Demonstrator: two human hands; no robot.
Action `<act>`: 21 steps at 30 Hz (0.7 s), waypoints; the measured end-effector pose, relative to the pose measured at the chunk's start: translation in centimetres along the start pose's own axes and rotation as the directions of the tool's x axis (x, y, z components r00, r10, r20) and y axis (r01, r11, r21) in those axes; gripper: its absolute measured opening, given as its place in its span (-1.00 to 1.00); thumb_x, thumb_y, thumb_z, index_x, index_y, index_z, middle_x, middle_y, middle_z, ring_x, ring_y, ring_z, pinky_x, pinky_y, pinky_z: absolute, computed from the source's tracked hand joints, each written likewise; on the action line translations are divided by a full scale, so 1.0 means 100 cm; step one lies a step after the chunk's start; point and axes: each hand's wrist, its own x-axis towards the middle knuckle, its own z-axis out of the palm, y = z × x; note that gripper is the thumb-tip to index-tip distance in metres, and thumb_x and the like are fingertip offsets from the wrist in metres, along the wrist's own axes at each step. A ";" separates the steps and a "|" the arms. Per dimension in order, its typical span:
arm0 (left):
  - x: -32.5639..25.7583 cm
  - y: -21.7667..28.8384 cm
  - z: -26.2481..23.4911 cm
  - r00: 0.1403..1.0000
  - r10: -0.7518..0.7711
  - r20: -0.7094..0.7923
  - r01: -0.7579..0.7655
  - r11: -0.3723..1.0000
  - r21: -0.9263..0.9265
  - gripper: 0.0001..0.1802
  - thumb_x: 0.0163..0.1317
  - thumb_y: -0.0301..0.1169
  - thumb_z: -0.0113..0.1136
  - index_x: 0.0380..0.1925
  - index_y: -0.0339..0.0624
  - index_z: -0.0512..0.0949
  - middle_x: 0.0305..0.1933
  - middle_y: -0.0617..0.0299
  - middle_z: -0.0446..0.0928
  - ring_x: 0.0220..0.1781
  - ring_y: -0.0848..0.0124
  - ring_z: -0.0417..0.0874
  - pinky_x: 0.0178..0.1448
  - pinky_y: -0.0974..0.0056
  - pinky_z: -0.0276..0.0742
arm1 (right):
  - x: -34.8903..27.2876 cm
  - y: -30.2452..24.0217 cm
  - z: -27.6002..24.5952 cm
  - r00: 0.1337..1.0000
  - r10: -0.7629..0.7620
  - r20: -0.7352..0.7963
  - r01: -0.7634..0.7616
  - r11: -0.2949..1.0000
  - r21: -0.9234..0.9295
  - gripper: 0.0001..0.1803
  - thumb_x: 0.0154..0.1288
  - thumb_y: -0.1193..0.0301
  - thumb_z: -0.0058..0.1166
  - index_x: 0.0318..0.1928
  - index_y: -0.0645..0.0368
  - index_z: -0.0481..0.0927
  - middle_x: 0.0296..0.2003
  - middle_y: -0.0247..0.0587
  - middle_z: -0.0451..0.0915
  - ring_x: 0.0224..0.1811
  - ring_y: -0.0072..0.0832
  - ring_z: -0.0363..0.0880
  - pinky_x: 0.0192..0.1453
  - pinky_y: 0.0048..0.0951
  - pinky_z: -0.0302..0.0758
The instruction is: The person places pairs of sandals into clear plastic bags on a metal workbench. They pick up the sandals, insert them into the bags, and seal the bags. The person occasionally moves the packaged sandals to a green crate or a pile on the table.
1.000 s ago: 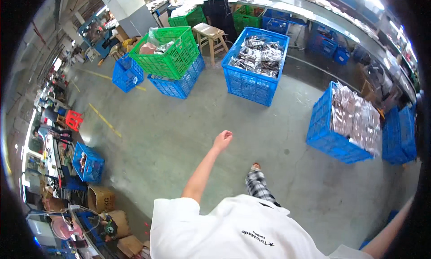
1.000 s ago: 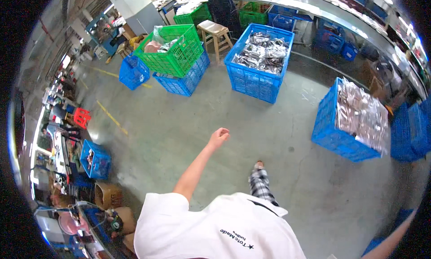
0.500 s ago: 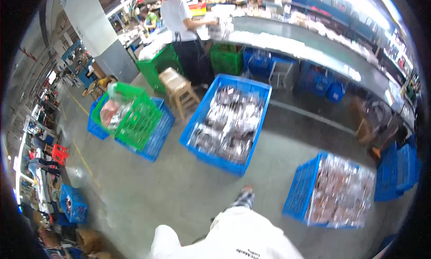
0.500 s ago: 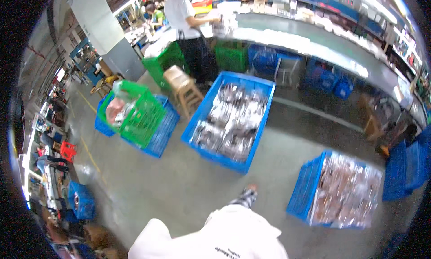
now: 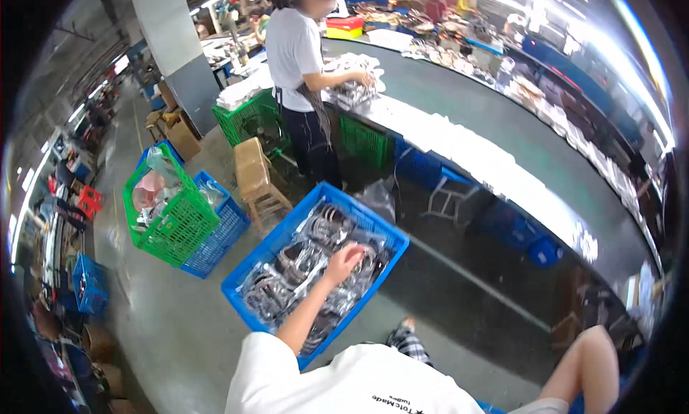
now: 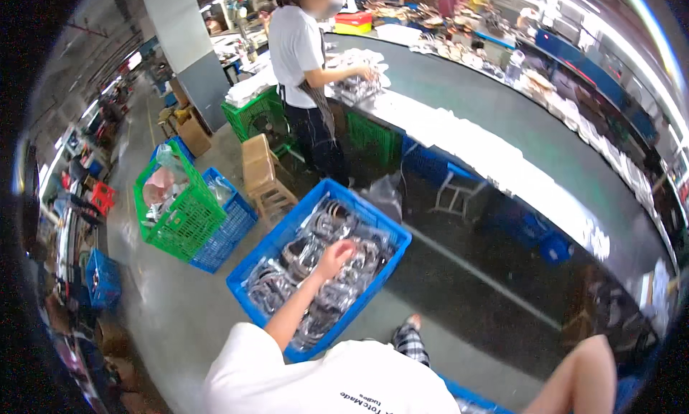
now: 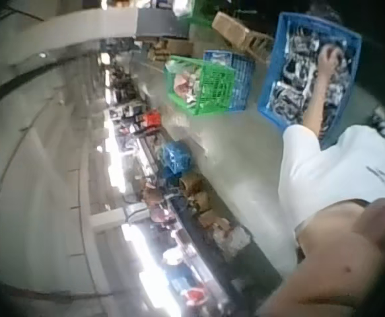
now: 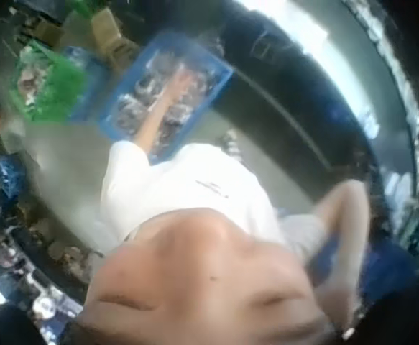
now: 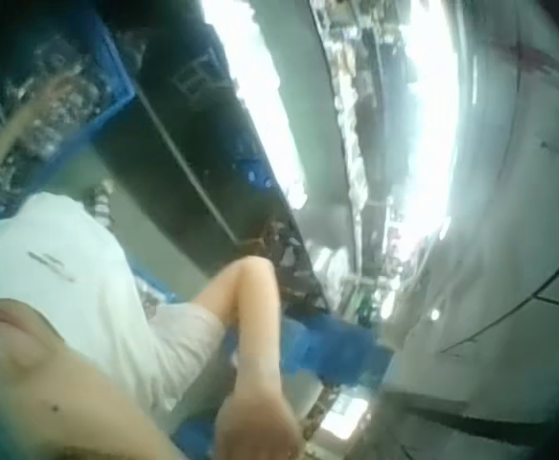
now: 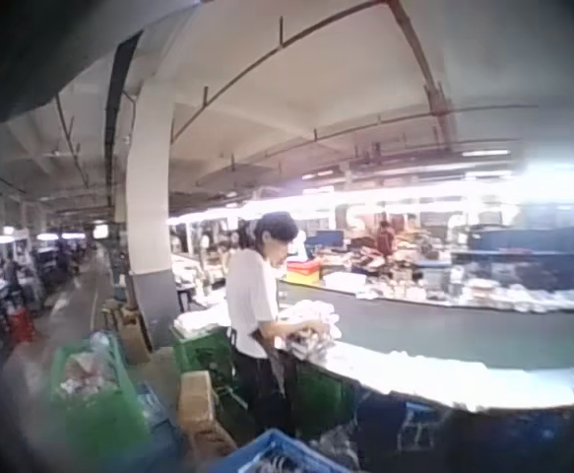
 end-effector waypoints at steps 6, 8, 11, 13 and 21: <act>-0.115 -0.154 0.026 0.553 -0.734 -0.395 0.759 0.639 -0.125 -0.74 0.22 -0.24 0.07 -0.43 -0.20 0.57 -0.54 0.23 0.56 -0.55 0.47 0.52 -0.47 0.32 0.41 | -0.072 0.288 0.064 0.678 0.729 0.096 -0.672 0.562 0.482 -0.60 0.39 0.36 -0.23 0.15 0.30 0.39 0.05 -0.09 0.44 0.16 -0.36 0.33 0.31 -0.40 0.20; -0.161 -0.176 0.034 0.345 -0.842 -0.414 0.901 0.420 -0.103 -0.71 0.12 -0.24 0.08 -0.59 -0.22 0.56 -0.63 0.14 0.53 -0.61 0.34 0.54 -0.56 0.25 0.39 | -0.167 0.373 0.080 0.423 0.862 0.278 -0.838 0.489 -0.242 -0.66 0.39 0.30 -0.21 0.01 0.24 0.48 -0.07 -0.20 0.50 -0.04 -0.49 0.42 0.06 -0.53 0.30; -0.212 -0.163 0.075 -0.265 -0.792 -0.550 0.881 0.032 -0.471 -0.71 0.13 -0.25 0.03 -0.55 -0.25 0.56 -0.54 0.05 0.55 -0.54 0.26 0.58 -0.49 0.13 0.45 | -0.236 0.413 0.137 -0.136 0.611 0.780 -0.914 0.226 -0.337 -0.76 0.34 0.38 -0.06 -0.12 0.27 0.54 -0.19 -0.32 0.52 -0.20 -0.58 0.50 -0.15 -0.59 0.40; -0.183 -0.171 0.079 -0.357 -0.801 -0.480 0.880 -0.115 -0.461 -0.71 0.14 -0.24 0.01 -0.53 -0.23 0.56 -0.53 0.06 0.55 -0.52 0.25 0.58 -0.48 0.13 0.45 | -0.277 0.451 0.139 -0.474 0.439 0.763 -0.856 -0.026 -0.516 -0.71 0.32 0.34 0.04 -0.07 0.28 0.54 -0.23 -0.27 0.57 -0.23 -0.58 0.53 -0.14 -0.53 0.45; 0.216 -0.146 0.135 0.481 -0.801 -0.356 0.712 0.594 -0.374 -0.81 0.29 -0.34 0.07 -0.17 -0.17 0.50 -0.34 0.22 0.55 -0.44 0.49 0.51 -0.39 0.38 0.47 | -0.346 0.593 0.203 -0.571 0.405 0.715 -0.737 0.132 -0.663 -0.64 0.31 0.29 0.04 0.00 0.28 0.53 -0.22 -0.29 0.60 -0.25 -0.59 0.53 -0.19 -0.57 0.43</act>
